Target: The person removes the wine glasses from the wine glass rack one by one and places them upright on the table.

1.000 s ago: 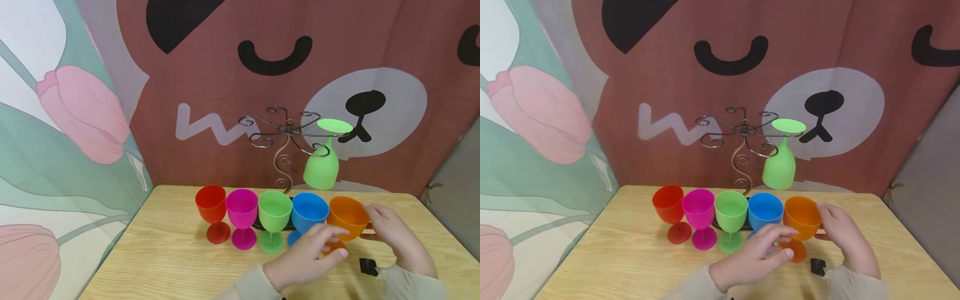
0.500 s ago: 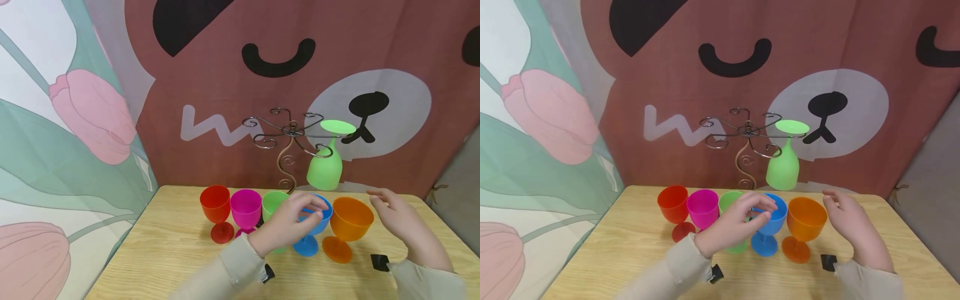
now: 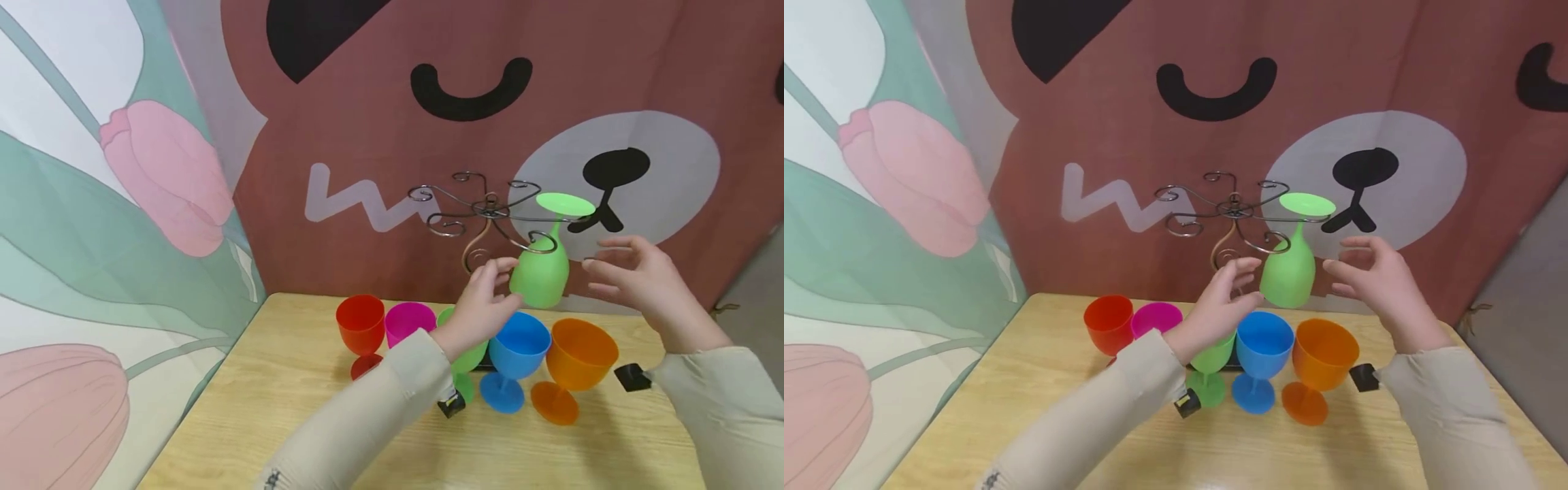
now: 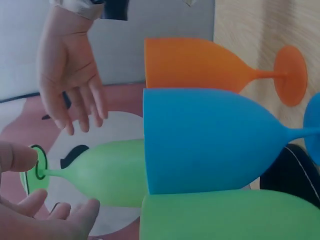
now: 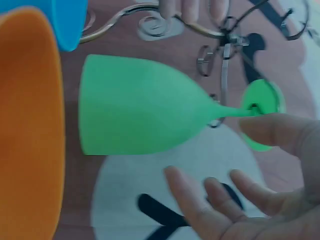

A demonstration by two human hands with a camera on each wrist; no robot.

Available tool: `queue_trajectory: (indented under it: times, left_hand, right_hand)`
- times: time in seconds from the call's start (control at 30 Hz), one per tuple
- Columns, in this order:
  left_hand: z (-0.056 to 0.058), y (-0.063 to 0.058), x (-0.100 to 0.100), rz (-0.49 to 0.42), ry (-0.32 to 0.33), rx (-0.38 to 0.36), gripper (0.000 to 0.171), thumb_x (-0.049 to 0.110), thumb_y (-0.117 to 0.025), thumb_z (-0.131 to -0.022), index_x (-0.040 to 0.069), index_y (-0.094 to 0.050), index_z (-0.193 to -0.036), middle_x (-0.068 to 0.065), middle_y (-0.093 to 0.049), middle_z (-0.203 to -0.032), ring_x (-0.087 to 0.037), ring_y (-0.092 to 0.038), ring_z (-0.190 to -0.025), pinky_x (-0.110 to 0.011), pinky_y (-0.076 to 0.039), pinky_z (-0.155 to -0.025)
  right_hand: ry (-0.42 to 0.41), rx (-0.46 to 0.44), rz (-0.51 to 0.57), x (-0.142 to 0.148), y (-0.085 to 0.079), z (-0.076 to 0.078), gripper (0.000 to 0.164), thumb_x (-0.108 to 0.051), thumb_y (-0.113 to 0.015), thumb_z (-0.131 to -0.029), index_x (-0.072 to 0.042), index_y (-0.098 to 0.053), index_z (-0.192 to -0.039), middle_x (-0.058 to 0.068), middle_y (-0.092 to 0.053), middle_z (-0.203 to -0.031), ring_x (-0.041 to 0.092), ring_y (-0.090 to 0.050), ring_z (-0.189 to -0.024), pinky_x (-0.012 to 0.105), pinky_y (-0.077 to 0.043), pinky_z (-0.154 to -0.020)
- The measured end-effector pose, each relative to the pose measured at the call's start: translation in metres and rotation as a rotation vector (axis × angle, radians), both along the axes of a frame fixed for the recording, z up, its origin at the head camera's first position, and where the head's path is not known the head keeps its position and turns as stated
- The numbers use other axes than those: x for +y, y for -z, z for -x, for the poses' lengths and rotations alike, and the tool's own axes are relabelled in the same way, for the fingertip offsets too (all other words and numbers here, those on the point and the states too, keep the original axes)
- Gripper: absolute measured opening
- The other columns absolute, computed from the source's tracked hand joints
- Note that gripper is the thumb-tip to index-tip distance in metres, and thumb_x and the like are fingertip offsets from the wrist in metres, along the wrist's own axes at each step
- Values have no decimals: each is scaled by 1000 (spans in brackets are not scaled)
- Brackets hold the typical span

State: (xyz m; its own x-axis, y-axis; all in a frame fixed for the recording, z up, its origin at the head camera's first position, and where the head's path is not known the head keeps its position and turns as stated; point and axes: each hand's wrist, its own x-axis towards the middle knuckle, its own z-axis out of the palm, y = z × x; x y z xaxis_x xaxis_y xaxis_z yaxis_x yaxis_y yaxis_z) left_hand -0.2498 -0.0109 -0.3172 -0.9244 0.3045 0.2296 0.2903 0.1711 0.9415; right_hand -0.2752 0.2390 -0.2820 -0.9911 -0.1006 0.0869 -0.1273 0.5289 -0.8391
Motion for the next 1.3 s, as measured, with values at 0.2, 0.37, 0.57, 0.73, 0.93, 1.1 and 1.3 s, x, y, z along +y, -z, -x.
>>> queue_trajectory:
  times: [0.2, 0.37, 0.57, 0.73, 0.93, 1.1, 1.3]
  left_hand:
    - [15, -9, 16, 56, -76, -84, 60, 19, -62, -100, 23, -37, -154, -2, -37, -155, -19, -39, -142, -40, -41, -114]
    - [25, -13, 25, 77, -125, -117, 63, 25, -65, -99, 27, -35, -155, -2, -36, -156, -22, -41, -139, -45, -40, -113]
    - [37, -12, 31, 88, -164, -129, 63, 21, -66, -98, 25, -37, -153, -5, -37, -155, -22, -42, -136, -41, -42, -110]
    - [43, -9, 35, 69, -146, -143, 62, 12, -66, -97, 18, -39, -153, -7, -41, -155, -20, -43, -137, -36, -43, -109]
    - [46, -5, 37, 53, -111, -168, 58, 6, -66, -97, 8, -41, -149, -9, -48, -147, -21, -51, -124, -32, -47, -104]
    - [48, 0, 39, 94, -104, -121, 55, 4, -67, -96, 6, -42, -146, -8, -52, -140, -19, -55, -114, -29, -50, -98]
    - [48, 3, 40, 178, -175, -36, 54, 6, -72, -94, 9, -46, -142, -8, -54, -134, -18, -55, -112, -27, -50, -95]
  right_hand:
    - [-13, -47, -66, 5, -1, 22, 94, -43, -64, -99, 1, -7, -159, 36, -21, -158, 37, -56, -124, 12, -54, -71]
    - [-108, -68, -105, 7, 3, 37, 90, -36, -65, -100, -2, -7, -161, 34, -18, -160, 55, -31, -139, 33, -58, -90]
    - [-239, -92, -100, 7, 7, 48, 90, -34, -65, -100, -8, -5, -163, 31, -17, -162, 54, -28, -142, 67, -41, -105]
    - [-300, -124, -61, 7, 12, 52, 91, -27, -65, -100, -6, -3, -162, 34, -18, -161, 55, -34, -139, 53, -54, -97]
    - [-318, -160, -58, 6, 22, 56, 91, -26, -69, -98, -2, -6, -160, 34, -26, -156, 49, -45, -132, 46, -55, -97]
    - [-309, -166, -87, 4, 25, 57, 94, -28, -69, -98, 2, -5, -159, 36, -28, -154, 49, -45, -131, 46, -55, -97]
    - [-298, -175, -85, 3, 24, 56, 89, -28, -67, -100, 4, -7, -158, 36, -28, -154, 50, -44, -132, 38, -58, -92]
